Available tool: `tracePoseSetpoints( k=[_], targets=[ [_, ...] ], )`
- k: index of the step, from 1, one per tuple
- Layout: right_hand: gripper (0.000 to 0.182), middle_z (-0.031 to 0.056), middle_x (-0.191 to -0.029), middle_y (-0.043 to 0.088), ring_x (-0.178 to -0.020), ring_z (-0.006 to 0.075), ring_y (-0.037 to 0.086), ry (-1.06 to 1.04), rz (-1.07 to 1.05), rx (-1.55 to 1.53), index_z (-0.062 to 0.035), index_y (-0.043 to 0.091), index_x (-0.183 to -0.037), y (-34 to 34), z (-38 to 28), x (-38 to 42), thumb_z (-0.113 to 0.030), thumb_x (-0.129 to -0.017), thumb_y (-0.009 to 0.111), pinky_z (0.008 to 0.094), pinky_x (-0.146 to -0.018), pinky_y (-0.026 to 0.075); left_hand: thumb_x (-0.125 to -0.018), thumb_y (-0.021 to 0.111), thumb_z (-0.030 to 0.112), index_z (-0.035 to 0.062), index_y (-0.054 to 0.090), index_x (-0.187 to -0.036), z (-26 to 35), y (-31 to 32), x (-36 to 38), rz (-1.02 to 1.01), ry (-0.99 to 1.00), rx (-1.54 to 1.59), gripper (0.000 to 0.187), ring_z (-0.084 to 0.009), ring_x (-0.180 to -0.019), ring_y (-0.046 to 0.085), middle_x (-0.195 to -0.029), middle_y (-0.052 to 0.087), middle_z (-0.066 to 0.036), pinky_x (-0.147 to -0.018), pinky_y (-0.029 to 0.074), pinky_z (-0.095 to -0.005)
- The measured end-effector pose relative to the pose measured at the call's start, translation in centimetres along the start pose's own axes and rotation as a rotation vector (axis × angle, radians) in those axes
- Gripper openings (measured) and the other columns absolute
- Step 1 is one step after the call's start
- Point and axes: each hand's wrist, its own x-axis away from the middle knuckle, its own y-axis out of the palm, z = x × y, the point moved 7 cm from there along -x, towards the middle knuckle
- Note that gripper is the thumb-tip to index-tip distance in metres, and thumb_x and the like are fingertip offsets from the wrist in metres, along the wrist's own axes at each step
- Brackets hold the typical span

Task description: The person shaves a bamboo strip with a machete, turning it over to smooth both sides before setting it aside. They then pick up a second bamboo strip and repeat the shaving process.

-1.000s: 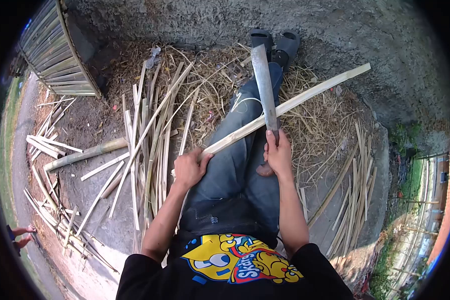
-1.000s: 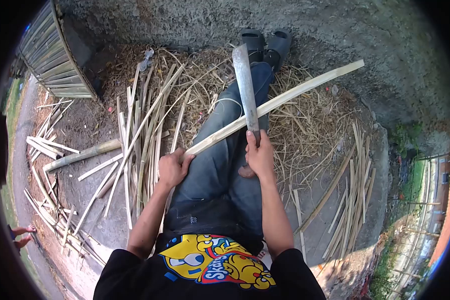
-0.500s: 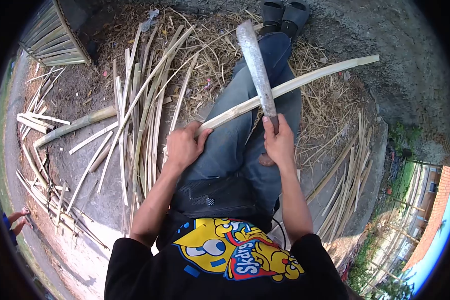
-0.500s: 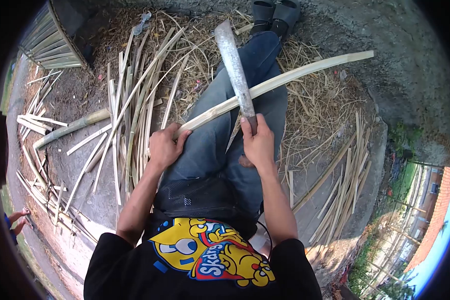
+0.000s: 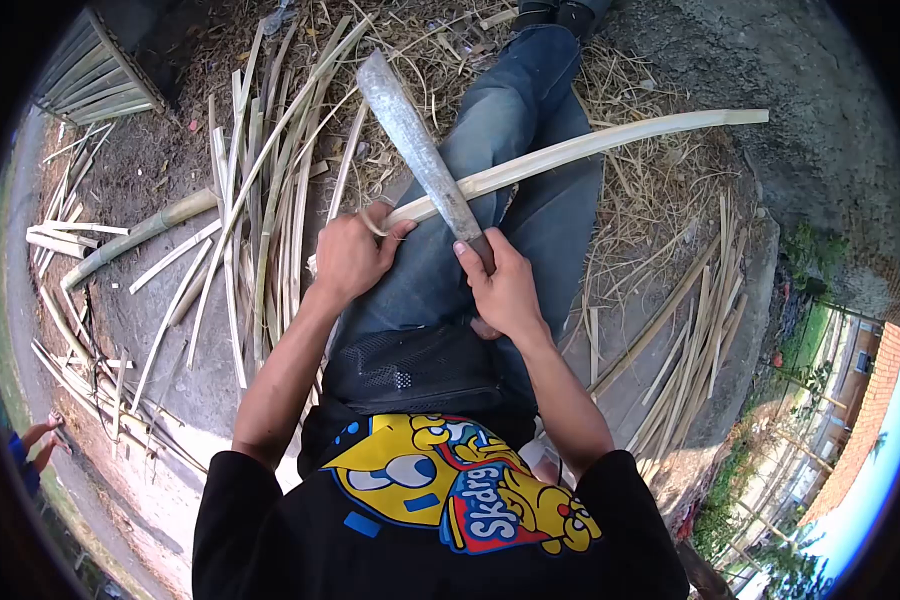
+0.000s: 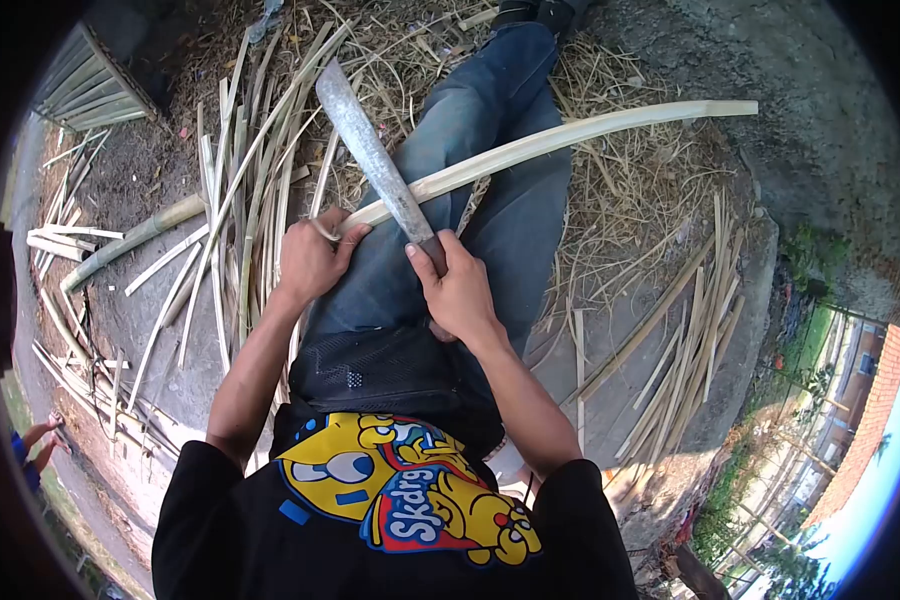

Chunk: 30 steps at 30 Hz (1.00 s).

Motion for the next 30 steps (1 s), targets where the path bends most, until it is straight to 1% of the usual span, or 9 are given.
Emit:
tracePoseSetpoints(
  k=[1,4,5,9,13,16,19,25,30],
  targets=[
    [0.039,0.021,-0.067,0.058,-0.067,0.0455,0.061,-0.021,-0.015,0.01,-0.0006,0.054,-0.094,0.4,-0.5,0.2,-0.037,-0.1,0.067,0.0479,-0.064,0.049,-0.093,0.07,0.047,0.008,0.071,-0.095,-0.3,-0.1,-0.1,-0.007,0.005,-0.001,0.04,-0.0421,-0.068,0.069,-0.069,0.067,-0.021,-0.064,0.053,-0.051],
    [0.036,0.0067,-0.061,0.059,-0.05,0.0162,0.057,0.075,0.179,-0.137,-0.0023,0.055,-0.087,-3.3,0.5,-1.6,-0.033,-0.103,0.065,0.0363,-0.051,0.046,-0.093,0.07,0.048,0.0075,0.072,-0.096,-1.8,-0.6,1.0,-0.019,-0.044,0.012,0.041,-0.0416,-0.07,0.069,-0.069,0.068,-0.02,-0.066,0.054,-0.051],
    [0.033,-0.001,-0.062,0.049,-0.046,0.0067,0.047,0.107,0.236,-0.185,-0.0048,0.054,-0.09,-5.3,0.3,-2.3,-0.033,-0.106,0.059,0.0246,-0.041,0.038,-0.093,0.07,0.048,0.0075,0.072,-0.096,-1.8,-0.7,1.2,-0.021,-0.052,0.011,0.041,-0.0416,-0.07,0.069,-0.069,0.068,-0.02,-0.066,0.054,-0.051],
    [0.036,0.0032,-0.061,0.054,-0.047,0.0124,0.055,0.154,0.258,-0.137,-0.0031,0.055,-0.09,-8.3,0.4,-3.3,-0.036,-0.105,0.06,0.0319,-0.044,0.044,-0.092,0.07,0.048,0.008,0.073,-0.097,-0.7,-0.3,0.6,0.014,-0.053,0.036,0.04,-0.0414,-0.071,0.069,-0.069,0.068,-0.02,-0.066,0.054,-0.0515],
    [0.038,0.0189,-0.068,0.061,-0.061,0.0367,0.065,-0.161,0.01,0.184,-0.0019,0.055,-0.092,-1.1,-0.9,-0.7,-0.038,-0.101,0.065,0.0457,-0.059,0.048,-0.092,0.07,0.048,0.0062,0.073,-0.097,1.0,-0.3,-0.7,-0.053,-0.092,0.025,0.042,-0.0415,-0.074,0.07,-0.072,0.07,-0.021,-0.068,0.054,-0.051],
    [0.038,0.0221,-0.068,0.059,-0.065,0.0431,0.064,0.006,-0.004,0.044,-0.0014,0.056,-0.092,-1.8,-0.5,-1.9,-0.038,-0.101,0.065,0.0464,-0.059,0.048,-0.093,0.07,0.046,0.0029,0.072,-0.095,-0.3,-0.9,-0.3,-0.121,-0.101,0.064,0.043,-0.0449,-0.076,0.068,-0.073,0.068,-0.025,-0.07,0.052,-0.0523],
    [0.036,0.0027,-0.063,0.056,-0.048,0.0102,0.052,0.134,0.2,-0.091,-0.0033,0.057,-0.09,-7.5,0.6,-4.4,-0.036,-0.103,0.064,0.0308,-0.046,0.042,-0.094,0.07,0.044,0.0011,0.071,-0.093,-2.3,-1.1,0.2,-0.131,-0.095,0.126,0.043,-0.0462,-0.075,0.067,-0.073,0.066,-0.026,-0.07,0.051,-0.0526],
    [0.034,0.0003,-0.063,0.05,-0.046,0.0089,0.049,0.122,0.436,-0.171,-0.0038,0.056,-0.093,-16.0,2.7,-5.9,-0.036,-0.105,0.061,0.0269,-0.04,0.038,-0.095,0.07,0.04,0.0006,0.069,-0.091,-2.2,-0.7,-0.2,-0.128,-0.085,0.145,0.04,-0.0433,-0.07,0.065,-0.071,0.065,-0.024,-0.065,0.049,-0.0491],
    [0.033,-0.0005,-0.062,0.051,-0.046,0.0086,0.049,0.151,0.257,-0.193,-0.0053,0.057,-0.092,-11.2,1.9,-4.0,-0.036,-0.104,0.062,0.0259,-0.04,0.037,-0.093,0.07,0.045,0.0025,0.072,-0.095,0.6,-0.6,-1.0,-0.114,-0.13,0.089,0.042,-0.0447,-0.077,0.069,-0.075,0.069,-0.023,-0.071,0.052,-0.051]
  ],
)
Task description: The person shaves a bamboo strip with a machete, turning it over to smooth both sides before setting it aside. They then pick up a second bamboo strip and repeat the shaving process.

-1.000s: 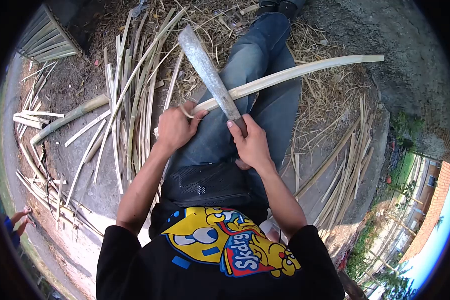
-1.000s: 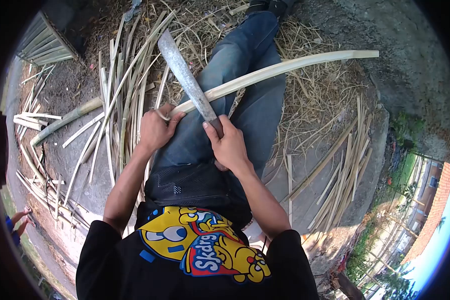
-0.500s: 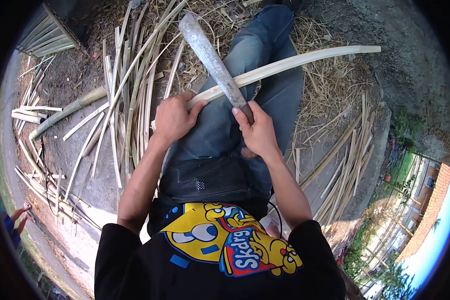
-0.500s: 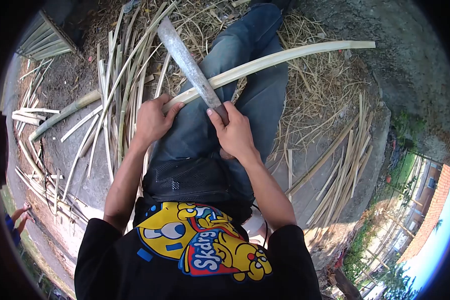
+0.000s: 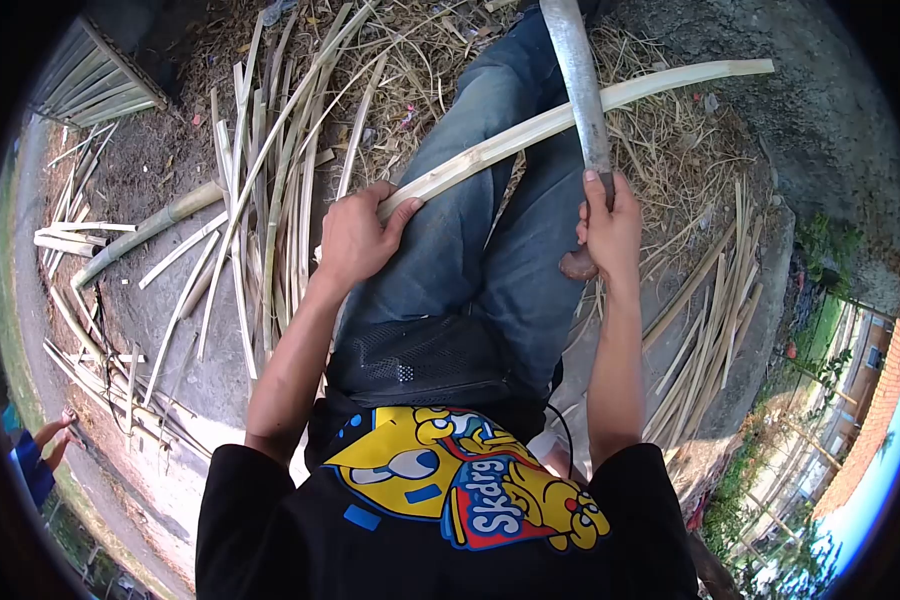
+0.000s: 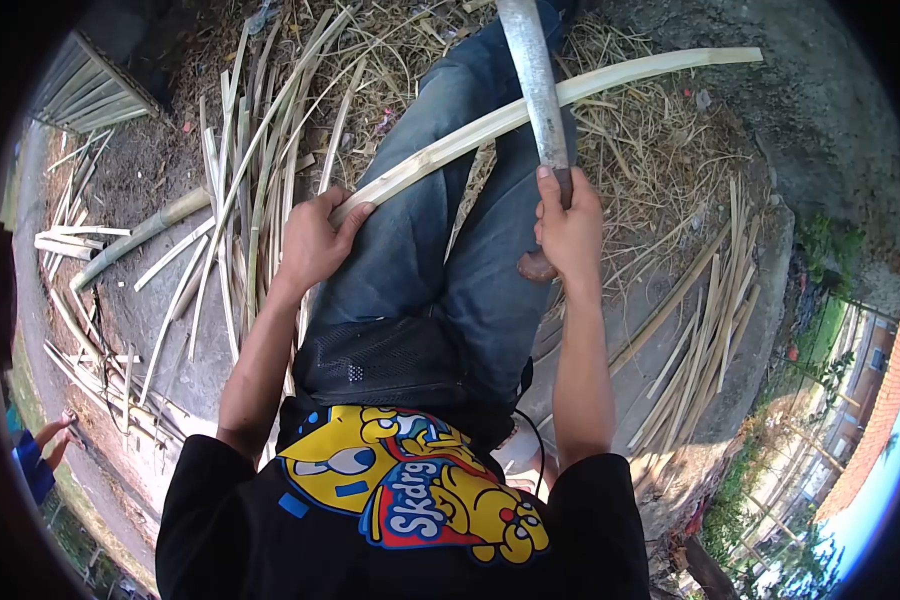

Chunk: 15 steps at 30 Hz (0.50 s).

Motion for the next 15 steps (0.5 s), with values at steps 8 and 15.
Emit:
tracePoseSetpoints(
  k=[8,15],
  targets=[
    [0.038,0.0139,-0.065,0.06,-0.055,0.0301,0.06,-0.176,-0.354,0.166,0.0004,0.058,-0.092,7.7,-0.9,5.3,-0.036,-0.099,0.069,0.0409,-0.056,0.047,-0.092,0.073,0.043,-0.0001,0.074,-0.097,0.7,-0.4,-1.6,0.05,-0.035,0.068,0.043,-0.0438,-0.079,0.069,-0.08,0.07,-0.025,-0.072,0.053,-0.0488],
    [0.031,-0.0009,-0.063,0.055,-0.047,0.0048,0.049,-0.257,-0.139,-0.256,-0.0031,0.057,-0.093,1.5,-5.5,4.0,-0.028,-0.097,0.073,0.024,-0.044,0.037,-0.096,0.073,0.036,-0.0016,0.074,-0.096,0.8,-3.6,-3.3,0.232,0.008,0.264,0.037,-0.0199,-0.064,0.068,-0.071,0.071,-0.013,-0.061,0.05,-0.0347]
  ],
)
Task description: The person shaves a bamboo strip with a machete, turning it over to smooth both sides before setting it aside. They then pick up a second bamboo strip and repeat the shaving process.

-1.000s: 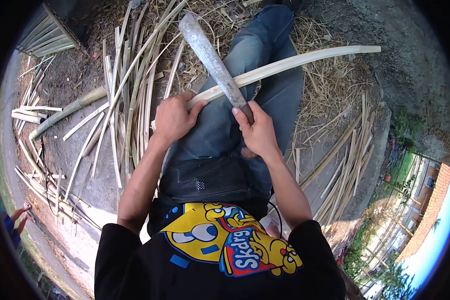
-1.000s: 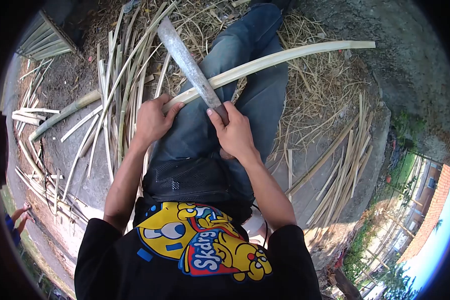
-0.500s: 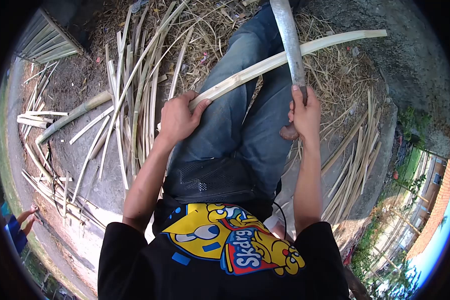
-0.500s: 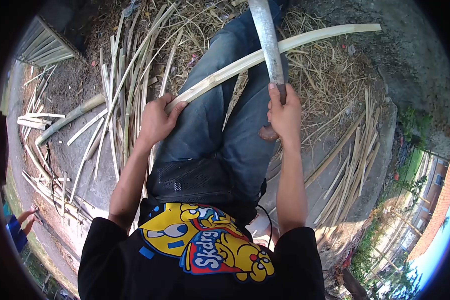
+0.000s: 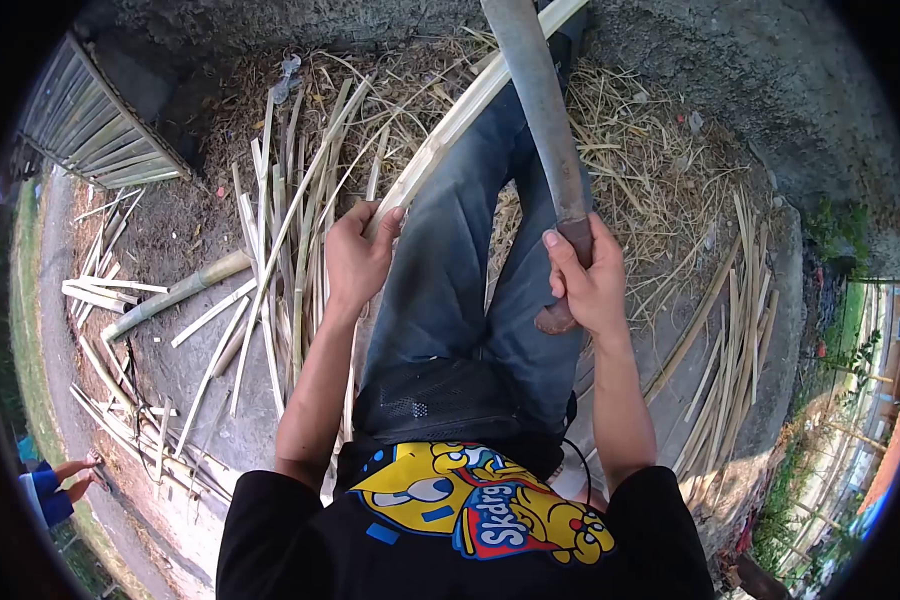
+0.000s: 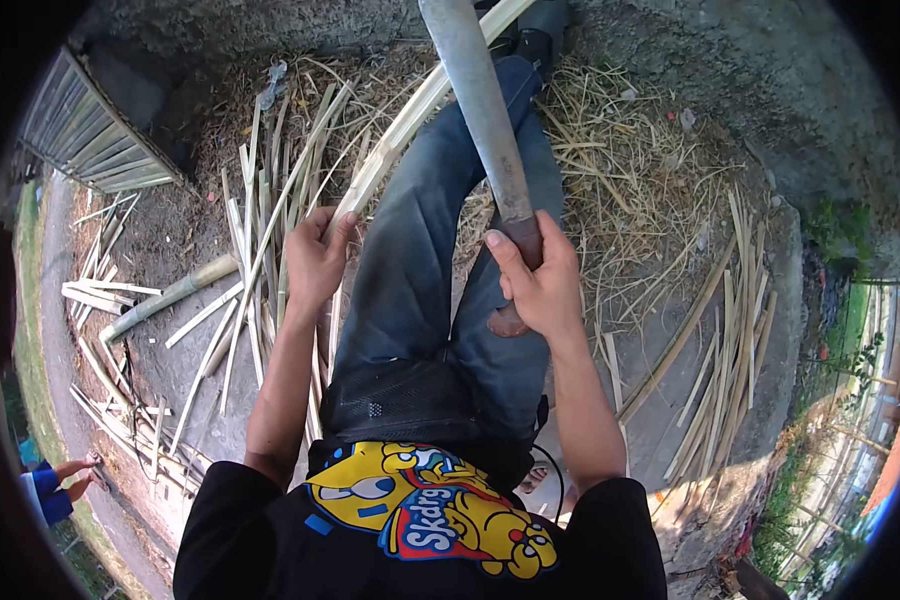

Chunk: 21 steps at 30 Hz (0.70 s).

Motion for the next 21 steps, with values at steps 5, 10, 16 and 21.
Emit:
tracePoseSetpoints(
  k=[5,10,16,21],
  targets=[
    [0.031,0.0055,-0.095,0.067,-0.08,0.0103,0.069,-0.147,0.055,-0.149,-0.0035,0.056,-0.114,-0.6,-3.3,-1.5,-0.018,-0.095,0.075,0.0238,-0.056,0.054,-0.105,0.063,0.025,-0.0049,0.068,-0.102,6.4,0.1,-1.9,0.175,0.134,0.571,0.03,-0.0077,-0.072,0.058,-0.084,0.068,-0.004,-0.065,0.047,-0.0263],
    [0.044,0.0118,-0.121,0.068,-0.096,0.0118,0.066,-0.243,-0.047,-0.324,0.0022,0.056,-0.13,2.1,-4.5,-3.3,0.0,-0.088,0.071,0.0297,-0.083,0.054,-0.104,0.062,0.015,-0.0018,0.071,-0.104,14.0,6.7,-0.2,-0.155,0.37,0.817,0.019,-0.0137,-0.09,0.064,-0.096,0.068,-0.008,-0.077,0.051,-0.031],
    [0.043,0.0111,-0.092,0.071,-0.082,0.0142,0.07,-0.268,0.012,-0.114,0.0023,0.052,-0.122,0.2,-3.5,-3.2,-0.012,-0.089,0.076,0.0327,-0.075,0.055,-0.098,0.069,0.014,-0.007,0.072,-0.091,14.4,4.0,1.9,-0.281,0.398,0.132,0.022,-0.0146,-0.076,0.064,-0.09,0.07,-0.013,-0.068,0.049,-0.0294],
    [0.047,0.0213,-0.095,0.068,-0.089,0.0361,0.069,-0.201,0.04,0.243,0.002,0.055,-0.114,-3.1,1.2,-4.1,-0.017,-0.08,0.081,0.0421,-0.078,0.053,-0.09,0.076,0.018,-0.0002,0.073,-0.099,12.8,-6.9,4.8,0.153,0.78,-0.129,0.021,-0.0241,-0.079,0.066,-0.087,0.07,-0.012,-0.074,0.052,-0.0363]
  ],
)
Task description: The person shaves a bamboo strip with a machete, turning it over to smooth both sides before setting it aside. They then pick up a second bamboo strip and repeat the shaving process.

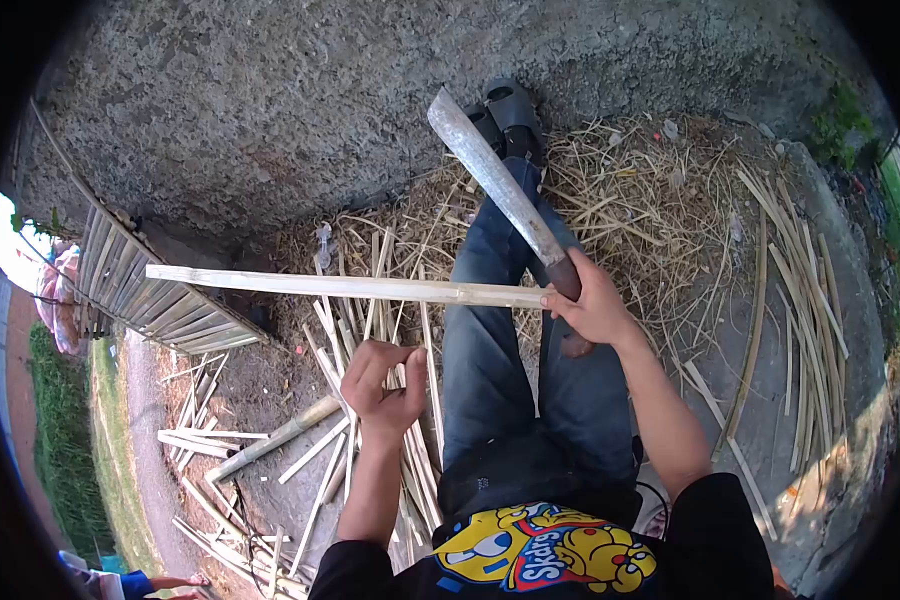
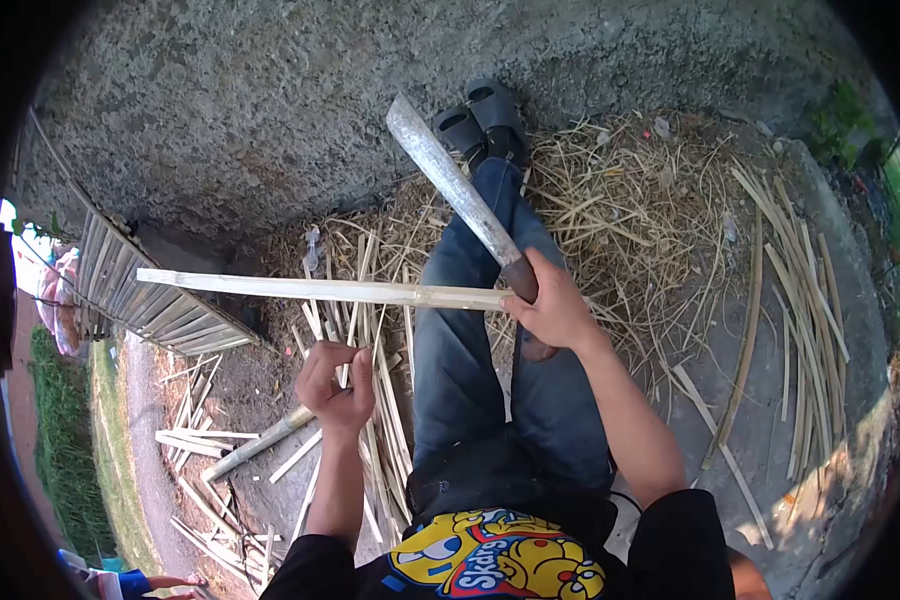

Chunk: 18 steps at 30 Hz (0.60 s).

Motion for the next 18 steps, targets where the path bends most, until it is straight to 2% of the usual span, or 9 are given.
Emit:
tracePoseSetpoints(
  k=[1,3,6,9,12,14,15,17,18],
  targets=[
    [0.047,0.0226,-0.095,0.067,-0.09,0.041,0.067,0.026,-0.034,0.078,0.0007,0.056,-0.112,-0.8,-0.1,-0.2,-0.018,-0.078,0.081,0.0445,-0.078,0.052,-0.088,0.077,0.019,0.0013,0.073,-0.106,0.0,-1.6,-0.2,0.117,0.196,-0.127,0.025,-0.0282,-0.088,0.066,-0.096,0.071,-0.014,-0.08,0.053,-0.0395],
    [0.047,0.0149,-0.089,0.069,-0.075,0.0251,0.07,0.033,-0.138,0.3,0.0026,0.053,-0.121,-1.3,-0.2,-0.4,-0.009,-0.082,0.078,0.0381,-0.07,0.053,-0.088,0.077,0.027,0.0035,0.065,-0.126,-0.3,-1.5,-1.7,0.031,0.21,-0.398,0.046,-0.0366,-0.113,0.059,-0.122,0.066,-0.018,-0.1,0.046,-0.0492],
    [0.045,0.0164,-0.102,0.068,-0.099,0.0371,0.065,0.095,-0.278,0.503,-0.0058,0.059,-0.116,-1.1,0.5,-0.8,-0.02,-0.079,0.08,0.0458,-0.086,0.05,-0.091,0.073,0.041,0.0044,0.048,-0.146,-7.6,3.1,0.6,-0.377,0.094,-0.477,0.07,-0.0381,-0.135,0.049,-0.139,0.058,-0.02,-0.118,0.029,-0.0551],
    [0.043,0.0158,-0.1,0.068,-0.098,0.0358,0.066,0.041,-0.367,0.543,-0.0064,0.059,-0.114,0.2,1.9,-1.6,-0.022,-0.079,0.081,0.046,-0.087,0.049,-0.096,0.067,0.043,0.0062,0.068,-0.121,-14.1,7.0,4.8,-0.632,-0.107,-0.286,0.044,-0.0395,-0.11,0.063,-0.114,0.066,-0.018,-0.096,0.05,-0.0497],
    [0.041,0.0145,-0.111,0.067,-0.107,0.0357,0.064,0.055,-0.362,0.544,-0.007,0.06,-0.114,0.7,1.9,-2.1,-0.019,-0.081,0.081,0.0462,-0.091,0.049,-0.099,0.062,0.042,0.0034,0.068,-0.093,-14.2,7.3,4.8,-0.593,-0.153,-0.352,0.04,-0.0396,-0.085,0.066,-0.09,0.068,-0.016,-0.075,0.051,-0.0494],
    [0.038,0.0142,-0.134,0.057,-0.119,0.0359,0.058,-0.139,-0.209,0.553,-0.0069,0.061,-0.114,1.2,1.8,-2.0,-0.013,-0.081,0.08,0.0467,-0.098,0.047,-0.101,0.059,0.043,0.0032,0.068,-0.092,-15.4,9.1,5.7,-0.691,-0.185,-0.246,0.042,-0.0418,-0.08,0.065,-0.083,0.066,-0.018,-0.073,0.051,-0.0499],
    [0.038,0.0142,-0.134,0.057,-0.119,0.0359,0.058,-0.139,-0.238,0.553,-0.0069,0.061,-0.114,2.0,1.4,-1.7,-0.013,-0.081,0.08,0.0467,-0.098,0.047,-0.103,0.056,0.044,0.0029,0.068,-0.09,-15.4,9.9,6.4,-0.781,-0.206,-0.144,0.045,-0.0439,-0.076,0.065,-0.076,0.065,-0.021,-0.071,0.05,-0.0504],
    [0.037,0.0128,-0.139,0.051,-0.121,0.0347,0.056,-0.534,0.164,0.861,-0.0067,0.062,-0.111,2.0,-2.9,-0.1,-0.013,-0.08,0.082,0.0488,-0.102,0.045,-0.106,0.048,0.047,0.0016,0.069,-0.093,-16.0,10.9,8.7,-0.841,-0.43,-0.169,0.052,-0.0481,-0.077,0.063,-0.073,0.063,-0.026,-0.071,0.049,-0.0524],
    [0.04,0.012,-0.144,0.048,-0.117,0.0318,0.06,-0.496,0.179,0.886,-0.0073,0.061,-0.112,2.4,-3.1,0.5,-0.013,-0.079,0.083,0.0492,-0.097,0.05,-0.107,0.047,0.048,0.0011,0.07,-0.097,-15.4,11.0,9.1,-0.774,-0.47,-0.088,0.053,-0.049,-0.078,0.063,-0.075,0.065,-0.027,-0.071,0.049,-0.0534]
  ],
)
